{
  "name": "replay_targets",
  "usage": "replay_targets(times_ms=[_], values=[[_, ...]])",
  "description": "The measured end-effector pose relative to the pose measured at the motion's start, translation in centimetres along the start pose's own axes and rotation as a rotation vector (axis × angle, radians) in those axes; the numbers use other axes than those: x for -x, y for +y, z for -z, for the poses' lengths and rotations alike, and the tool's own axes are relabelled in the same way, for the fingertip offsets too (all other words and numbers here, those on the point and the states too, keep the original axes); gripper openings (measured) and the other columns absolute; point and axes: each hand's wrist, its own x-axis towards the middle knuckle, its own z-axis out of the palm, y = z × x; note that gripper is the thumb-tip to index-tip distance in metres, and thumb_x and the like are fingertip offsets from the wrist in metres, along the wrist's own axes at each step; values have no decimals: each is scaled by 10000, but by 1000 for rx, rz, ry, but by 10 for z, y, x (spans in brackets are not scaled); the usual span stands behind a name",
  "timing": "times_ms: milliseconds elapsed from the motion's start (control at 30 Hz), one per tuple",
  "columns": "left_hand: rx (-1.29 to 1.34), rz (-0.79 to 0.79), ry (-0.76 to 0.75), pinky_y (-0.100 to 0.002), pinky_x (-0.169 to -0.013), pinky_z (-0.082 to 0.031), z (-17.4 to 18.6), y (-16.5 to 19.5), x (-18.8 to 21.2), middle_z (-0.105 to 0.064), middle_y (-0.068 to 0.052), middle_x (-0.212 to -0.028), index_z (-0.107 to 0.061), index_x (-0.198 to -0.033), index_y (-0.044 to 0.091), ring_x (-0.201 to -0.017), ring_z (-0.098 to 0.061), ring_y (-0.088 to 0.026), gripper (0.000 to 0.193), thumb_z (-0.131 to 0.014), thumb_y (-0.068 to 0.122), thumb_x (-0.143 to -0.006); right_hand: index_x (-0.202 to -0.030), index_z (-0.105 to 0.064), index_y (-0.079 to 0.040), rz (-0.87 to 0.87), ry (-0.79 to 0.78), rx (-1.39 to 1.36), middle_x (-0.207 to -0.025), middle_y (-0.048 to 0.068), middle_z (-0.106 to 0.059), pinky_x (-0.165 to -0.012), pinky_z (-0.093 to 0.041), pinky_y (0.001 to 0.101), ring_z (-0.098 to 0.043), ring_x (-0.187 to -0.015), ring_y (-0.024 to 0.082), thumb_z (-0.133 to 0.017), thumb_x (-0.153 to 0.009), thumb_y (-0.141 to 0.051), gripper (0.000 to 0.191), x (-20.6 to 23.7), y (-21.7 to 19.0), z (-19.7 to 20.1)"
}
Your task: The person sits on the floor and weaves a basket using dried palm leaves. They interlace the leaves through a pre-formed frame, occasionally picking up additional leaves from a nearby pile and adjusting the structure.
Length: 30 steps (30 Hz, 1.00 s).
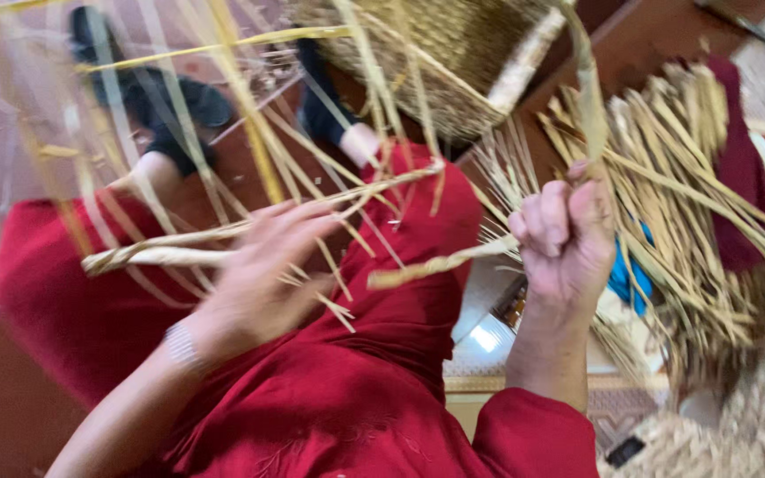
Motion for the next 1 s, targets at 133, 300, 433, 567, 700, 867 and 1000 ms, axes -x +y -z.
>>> replay_targets(times_ms=[133,300,433,567,700,867,1000], values=[[102,-196,74,-443,-1072,-474,-26,14,-27,-572,-129,-1383,-403,-1508,116,-1172,-645,-317,831,-809,283,-803,-1227,-612,-80,-71,64,-222,-682,-19,-432,-603,-319,221,-359,-571,60,-497,-1218,-263,216,-16,16,-32],[688,104,-47,-291,-858,-553,-31,4,-5,-611,-98,-1184,-426,-1495,39,-913,-676,-144,746,-830,93,-870,-1234,-646,-83,-89,112,-207,-711,-13,-442,-629,-316,231,-363,-617,75,-480,-1218,-245,233,-24,45,-35],[650,86,165,-279,-900,-611,-33,-11,8,-677,-89,-1140,-636,-1217,60,-1016,-704,-157,213,-699,-7,-1024,-1196,-653,-73,-150,172,-323,-748,4,-494,-653,-357,255,-411,-646,100,-497,-1202,-227,219,-28,74,-21],[990,259,320,-328,-867,-642,-33,-24,14,-685,-142,-1115,-606,-1125,21,-946,-720,-200,113,-592,-44,-1034,-1246,-650,-63,-99,422,-326,-952,55,-652,-846,-509,366,-592,-822,179,-536,-1119,-157,194,-40,91,-7],[1298,377,514,-309,-786,-638,-32,-34,18,-701,-137,-1020,-526,-1156,83,-826,-718,-170,282,-592,-95,-947,-1271,-657,-70,-19,409,-304,-1142,84,-721,-985,-575,414,-705,-1029,223,-609,-1052,-43,225,-40,97,2],[957,376,481,-283,-715,-652,-21,-48,38,-729,-120,-931,-548,-1158,-2,-783,-744,-166,167,-598,-44,-1005,-1241,-655,-36,80,481,-65,-1090,126,-750,-918,-636,411,-737,-986,247,-672,-980,28,269,-37,92,25],[949,422,566,-269,-793,-616,-26,-56,59,-741,-131,-989,-584,-1093,-40,-823,-727,-150,27,-598,-44,-1070,-1055,-693,-11,78,559,786,-929,139,-754,-688,-594,362,-726,-808,211,-729,-1040,-91,89,-33,91,37]])
